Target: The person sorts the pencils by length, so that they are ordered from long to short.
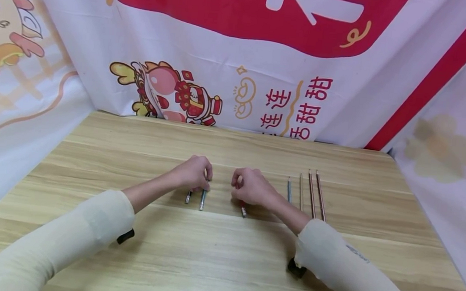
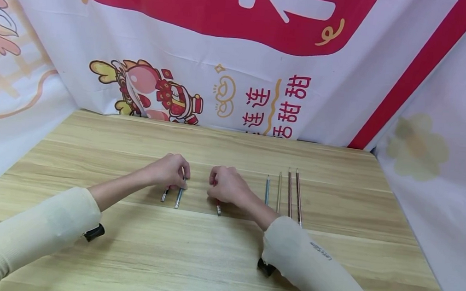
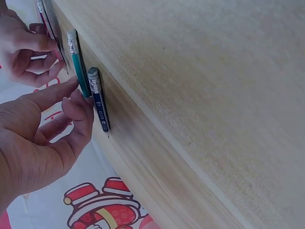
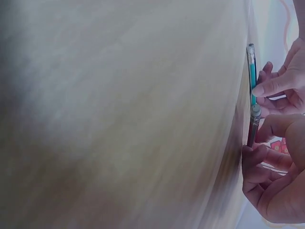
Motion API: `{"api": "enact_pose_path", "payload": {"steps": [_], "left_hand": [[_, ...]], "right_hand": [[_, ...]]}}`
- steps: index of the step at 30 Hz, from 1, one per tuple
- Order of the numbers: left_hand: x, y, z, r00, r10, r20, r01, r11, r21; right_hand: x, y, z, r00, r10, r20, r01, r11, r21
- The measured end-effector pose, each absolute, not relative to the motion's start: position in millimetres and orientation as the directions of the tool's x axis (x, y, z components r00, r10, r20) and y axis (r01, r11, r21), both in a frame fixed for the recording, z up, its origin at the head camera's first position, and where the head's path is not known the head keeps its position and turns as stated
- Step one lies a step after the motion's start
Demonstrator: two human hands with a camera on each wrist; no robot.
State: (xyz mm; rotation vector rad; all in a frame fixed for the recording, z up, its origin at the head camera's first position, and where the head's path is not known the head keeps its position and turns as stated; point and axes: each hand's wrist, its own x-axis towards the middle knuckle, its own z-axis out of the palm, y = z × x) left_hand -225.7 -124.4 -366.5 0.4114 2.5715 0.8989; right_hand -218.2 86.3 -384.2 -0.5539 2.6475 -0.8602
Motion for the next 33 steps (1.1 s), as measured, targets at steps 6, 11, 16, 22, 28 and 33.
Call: {"api": "enact_pose_path", "payload": {"steps": [6, 11, 16, 22, 28, 33], "left_hand": [[-226, -123, -365, -0.888, 0.381, -0.257, 0.145, 0.764, 0.629], [-227, -123, -367, -0.893, 0.36, -0.269, 0.118, 0.766, 0.632], [-228, -123, -369, -0.897, 0.355, -0.264, 0.116, 0.765, 0.633], [-227, -122, -370, -0.9, 0.356, -0.253, 0.13, 0.771, 0.624], [-228, -121, -371, -0.904, 0.357, -0.236, 0.144, 0.774, 0.616], [-228, -121, -370, -0.904, 0.364, -0.224, 0.163, 0.779, 0.606]], "right_hand": [[-217, 96, -380, -0.884, -0.446, -0.141, -0.255, 0.712, -0.655], [-218, 104, -379, -0.891, -0.431, -0.145, -0.235, 0.709, -0.665], [-219, 112, -382, -0.898, -0.419, -0.136, -0.233, 0.714, -0.66], [-218, 120, -382, -0.904, -0.406, -0.13, -0.222, 0.709, -0.669], [-217, 127, -381, -0.908, -0.399, -0.124, -0.22, 0.708, -0.671], [-217, 133, -381, -0.913, -0.393, -0.107, -0.227, 0.71, -0.667]]}}
